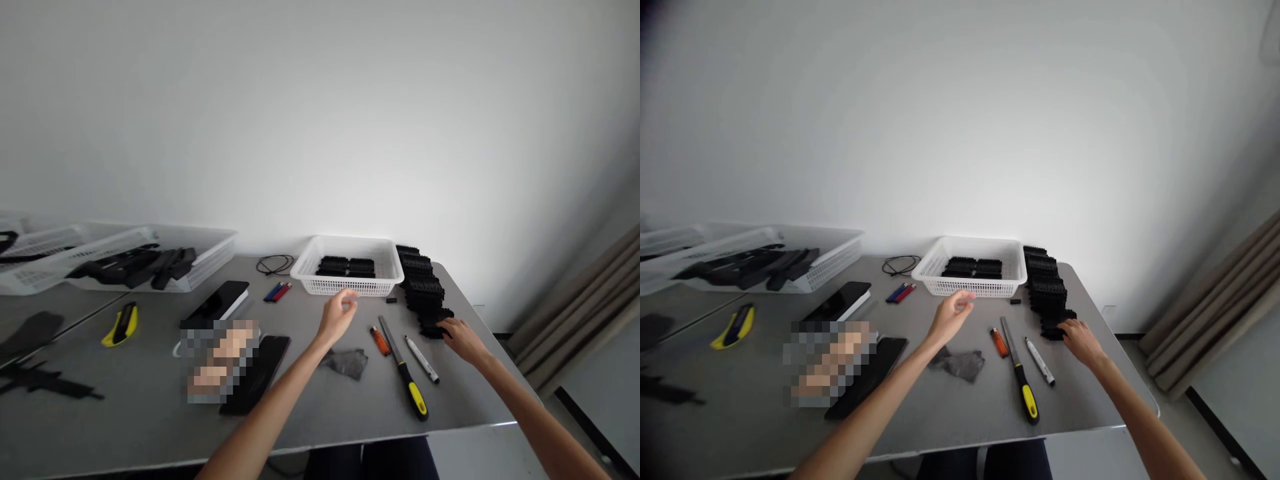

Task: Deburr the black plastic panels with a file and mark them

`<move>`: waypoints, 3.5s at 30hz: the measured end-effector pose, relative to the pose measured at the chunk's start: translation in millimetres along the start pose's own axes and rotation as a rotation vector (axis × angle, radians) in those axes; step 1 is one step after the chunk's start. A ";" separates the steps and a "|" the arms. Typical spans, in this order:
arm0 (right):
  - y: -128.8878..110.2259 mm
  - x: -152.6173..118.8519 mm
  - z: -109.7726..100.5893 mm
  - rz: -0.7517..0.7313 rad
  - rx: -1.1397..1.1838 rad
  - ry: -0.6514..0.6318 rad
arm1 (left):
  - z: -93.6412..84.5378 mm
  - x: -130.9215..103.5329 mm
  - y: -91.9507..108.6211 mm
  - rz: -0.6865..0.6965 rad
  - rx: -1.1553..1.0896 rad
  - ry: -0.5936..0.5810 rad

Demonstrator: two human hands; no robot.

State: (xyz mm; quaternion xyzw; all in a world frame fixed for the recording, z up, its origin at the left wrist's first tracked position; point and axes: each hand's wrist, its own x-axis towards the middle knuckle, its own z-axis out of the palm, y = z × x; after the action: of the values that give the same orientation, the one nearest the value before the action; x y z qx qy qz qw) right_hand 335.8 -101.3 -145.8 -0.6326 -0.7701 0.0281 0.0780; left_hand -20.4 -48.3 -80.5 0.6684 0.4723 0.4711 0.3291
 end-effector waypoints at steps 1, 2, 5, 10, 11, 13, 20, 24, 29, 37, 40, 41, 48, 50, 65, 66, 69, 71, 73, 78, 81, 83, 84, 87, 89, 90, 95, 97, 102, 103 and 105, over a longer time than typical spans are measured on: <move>0.5 0.0 0.6 0.002 -0.008 0.005 | 0.8 -2.5 0.8 0.006 -0.005 -0.004; 1.5 -0.1 1.6 0.001 -0.010 0.017 | 1.4 -5.2 0.8 0.011 -0.012 -0.010; 4.7 -3.7 5.1 -0.022 0.003 0.097 | 2.2 -14.5 -4.4 0.009 -0.039 -0.018; -13.0 -20.5 3.6 -0.101 0.050 0.328 | 1.7 -24.7 -21.7 -0.003 -0.112 -0.009; -22.4 -22.3 1.7 -0.114 0.071 0.396 | 2.2 -25.0 -24.3 -0.007 -0.139 -0.005; -45.6 -20.3 -2.6 -0.149 0.116 0.537 | 4.9 -23.9 -27.1 -0.022 -0.199 -0.003; -110.0 40.9 0.8 -0.316 0.151 0.845 | 25.7 -7.9 -24.5 -0.048 -0.423 -0.088; -117.7 65.8 12.1 -0.392 0.118 0.842 | 34.7 3.7 -30.0 -0.077 -0.488 -0.159; -123.1 65.1 12.5 -0.501 0.040 0.765 | 33.4 15.2 -36.4 -0.089 -0.433 -0.162; -127.7 60.1 15.4 -0.458 0.059 0.828 | 15.5 31.6 -4.3 -0.122 -0.401 -0.377; -129.9 59.9 19.2 -0.420 0.064 0.839 | 16.2 37.4 5.7 -0.193 -0.417 -0.348; -131.1 59.9 20.3 -0.403 0.065 0.847 | 16.9 39.9 8.1 -0.213 -0.411 -0.349; -139.1 57.3 24.1 -0.093 0.149 1.065 | 14.5 62.5 18.9 -0.260 -0.370 -0.157; -141.2 56.2 24.1 -0.089 0.157 0.883 | 12.7 67.4 19.5 -0.249 -0.389 -0.079; -170.6 49.0 42.2 0.070 -0.098 -0.012 | 3.3 74.5 17.1 -0.172 -0.465 -0.069; -170.5 50.1 41.4 0.073 -0.102 -0.020 | 3.1 74.2 18.0 -0.167 -0.466 -0.068; -168.3 54.2 38.8 0.061 -0.086 -0.027 | 2.7 73.3 20.5 -0.141 -0.481 -0.055; -166.2 55.7 37.6 0.029 -0.072 -0.024 | 2.6 73.0 21.5 -0.123 -0.498 -0.035; -165.7 54.9 36.8 0.006 -0.075 -0.021 | 2.2 73.0 22.0 -0.114 -0.513 -0.024; -172.8 47.7 37.3 -0.164 -0.006 0.010 | 0.3 73.0 22.5 -0.111 -0.526 -0.034; -174.2 46.2 42.6 -0.287 0.066 0.005 | -0.7 73.0 22.3 -0.108 -0.527 -0.028; -171.7 46.1 47.9 -0.316 0.103 0.031 | -1.0 73.2 21.8 -0.107 -0.532 -0.030; -169.9 46.0 50.5 -0.331 0.111 0.055 | -1.0 73.5 21.5 -0.108 -0.535 -0.028; -165.7 45.7 53.0 -0.381 0.108 0.128 | -1.2 74.5 21.1 -0.123 -0.536 -0.017; -165.6 46.8 45.8 -0.377 0.162 0.139 | -1.8 74.7 21.2 -0.140 -0.533 -0.006; -166.1 48.2 38.3 -0.366 0.234 0.129 | -2.3 74.7 21.2 -0.145 -0.533 -0.002; -160.0 67.6 -38.1 -0.302 0.718 0.184 | -6.9 73.8 21.2 -0.127 -0.551 0.012; -149.7 80.3 -73.5 -0.229 0.720 0.376 | -9.9 73.7 21.8 -0.118 -0.555 0.011; -125.1 111.9 -109.8 0.007 0.688 0.614 | -18.5 72.7 25.2 -0.073 -0.581 -0.076; -123.4 116.8 -107.5 0.035 0.736 0.602 | -19.8 72.2 25.8 -0.066 -0.591 -0.090; -123.1 124.4 -99.0 0.075 0.818 0.571 | -21.6 71.0 26.7 -0.063 -0.607 -0.114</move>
State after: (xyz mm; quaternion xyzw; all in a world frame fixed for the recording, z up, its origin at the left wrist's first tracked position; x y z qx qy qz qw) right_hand 208.5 -9.4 -20.1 -0.5597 -0.6207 0.1562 0.5264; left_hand -24.4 9.4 -26.9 0.5500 0.3113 0.5419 0.5539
